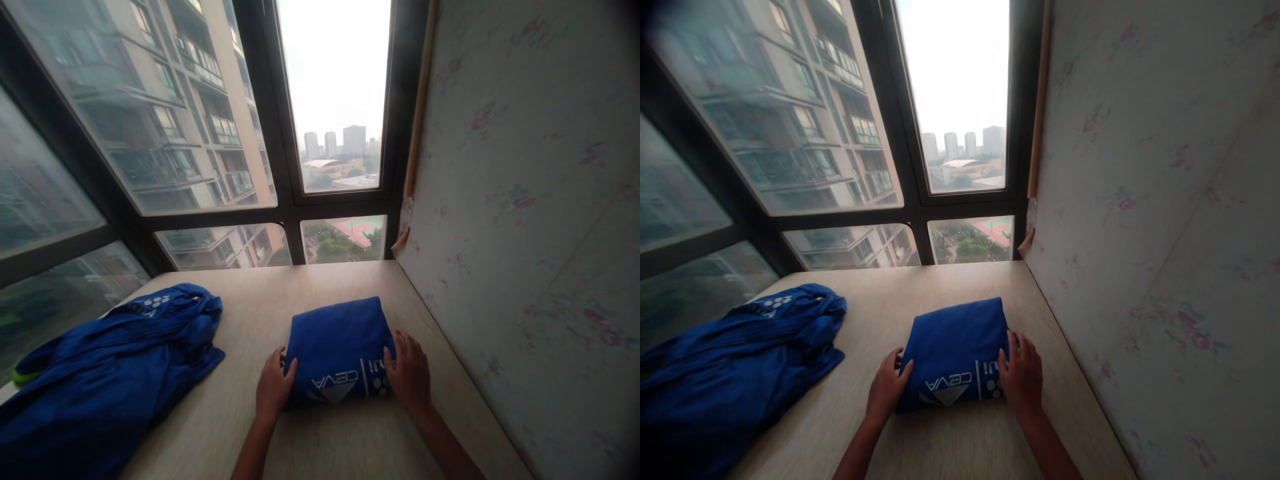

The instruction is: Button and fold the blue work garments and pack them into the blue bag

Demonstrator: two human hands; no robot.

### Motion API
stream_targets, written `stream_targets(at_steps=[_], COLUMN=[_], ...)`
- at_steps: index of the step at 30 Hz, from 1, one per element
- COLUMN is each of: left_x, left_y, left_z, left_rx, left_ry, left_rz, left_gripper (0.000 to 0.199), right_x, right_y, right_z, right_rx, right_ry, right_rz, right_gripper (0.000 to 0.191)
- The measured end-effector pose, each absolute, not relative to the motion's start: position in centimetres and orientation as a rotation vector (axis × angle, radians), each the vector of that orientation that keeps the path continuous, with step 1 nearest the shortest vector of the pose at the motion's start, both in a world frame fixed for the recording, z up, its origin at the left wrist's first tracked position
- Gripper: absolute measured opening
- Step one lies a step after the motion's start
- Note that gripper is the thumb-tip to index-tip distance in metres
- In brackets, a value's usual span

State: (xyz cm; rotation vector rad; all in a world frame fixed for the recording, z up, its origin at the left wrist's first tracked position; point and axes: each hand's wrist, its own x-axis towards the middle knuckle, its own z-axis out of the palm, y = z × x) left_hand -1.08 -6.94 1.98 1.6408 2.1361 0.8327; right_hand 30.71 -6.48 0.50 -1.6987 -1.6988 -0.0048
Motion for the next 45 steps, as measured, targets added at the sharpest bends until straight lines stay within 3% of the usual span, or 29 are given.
stream_targets(at_steps=[4, 9, 20, 31, 45], left_x=[-2.3, -2.5, -3.3, -3.0, -2.5], left_y=[-7.1, -7.7, -7.6, -7.5, -7.5], left_z=[0.5, -0.1, -1.3, -2.1, -2.3], left_rx=[1.619, 1.605, 1.579, 1.722, 1.688], left_ry=[1.975, 1.953, 1.972, 2.004, 2.080], left_rz=[1.076, 1.173, 1.249, 1.235, 1.101], left_gripper=[0.049, 0.047, 0.037, 0.027, 0.023], right_x=[26.2, 22.8, 27.4, 32.4, 36.5], right_y=[-8.4, -10.1, -11.8, 0.3, 15.8], right_z=[1.1, -1.4, -3.2, -4.3, -5.0], right_rx=[-1.410, -1.392, -1.391, -1.467, -1.632], right_ry=[-2.039, -2.095, -2.149, -2.085, -1.969], right_rz=[-0.035, -0.111, -0.386, -0.460, -0.488], right_gripper=[0.051, 0.054, 0.057, 0.043, 0.041])
